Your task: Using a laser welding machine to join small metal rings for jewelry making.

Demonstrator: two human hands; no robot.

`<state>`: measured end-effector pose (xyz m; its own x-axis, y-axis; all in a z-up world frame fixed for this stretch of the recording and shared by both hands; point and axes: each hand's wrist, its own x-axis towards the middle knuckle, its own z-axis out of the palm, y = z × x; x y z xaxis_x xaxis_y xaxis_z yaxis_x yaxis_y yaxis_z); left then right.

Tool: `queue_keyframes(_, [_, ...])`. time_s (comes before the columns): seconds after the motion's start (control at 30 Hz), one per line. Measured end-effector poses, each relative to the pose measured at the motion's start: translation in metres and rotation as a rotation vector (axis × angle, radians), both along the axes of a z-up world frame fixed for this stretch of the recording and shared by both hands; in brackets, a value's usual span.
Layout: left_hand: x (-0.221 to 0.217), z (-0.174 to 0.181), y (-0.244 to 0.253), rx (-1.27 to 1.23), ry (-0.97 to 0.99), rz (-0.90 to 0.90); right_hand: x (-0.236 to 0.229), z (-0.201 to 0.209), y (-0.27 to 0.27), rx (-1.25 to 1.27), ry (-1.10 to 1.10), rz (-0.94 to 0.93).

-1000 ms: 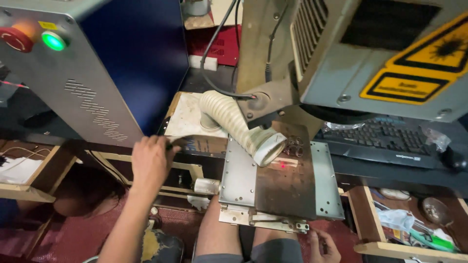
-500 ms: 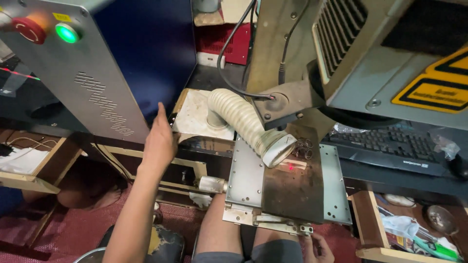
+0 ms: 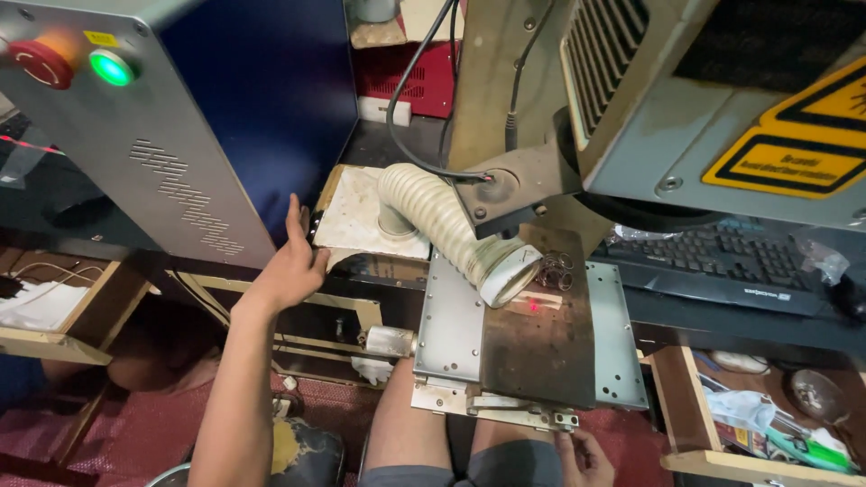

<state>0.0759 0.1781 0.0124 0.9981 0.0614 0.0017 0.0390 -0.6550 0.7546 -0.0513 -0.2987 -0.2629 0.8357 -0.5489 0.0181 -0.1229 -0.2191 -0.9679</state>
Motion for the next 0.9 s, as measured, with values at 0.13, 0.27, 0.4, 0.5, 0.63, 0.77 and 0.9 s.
queue_keyframes(0.13, [-0.001,0.001,-0.002,0.025,0.054,0.013,0.001,0.006,0.002,-0.037,0.121,0.007])
queue_keyframes(0.27, [0.004,-0.007,0.001,0.022,-0.008,0.014,-0.002,0.009,0.006,-0.038,0.174,-0.029])
queue_keyframes(0.4, [0.003,-0.011,0.0,-0.004,-0.072,0.007,-0.004,0.016,0.009,0.018,0.124,-0.012])
queue_keyframes(0.5, [0.001,-0.011,-0.003,0.044,-0.044,0.041,-0.004,0.018,0.01,-0.062,0.122,-0.024])
queue_keyframes(0.63, [-0.002,-0.003,-0.009,0.046,-0.013,0.059,-0.003,0.014,0.004,-0.042,0.077,-0.007])
queue_keyframes(0.77, [-0.001,-0.014,-0.007,0.054,-0.126,0.106,-0.002,0.01,0.001,-0.075,0.061,0.024])
queue_keyframes(0.9, [-0.019,-0.014,-0.023,0.138,-0.308,0.221,0.0,-0.005,-0.004,-0.1,0.142,0.001])
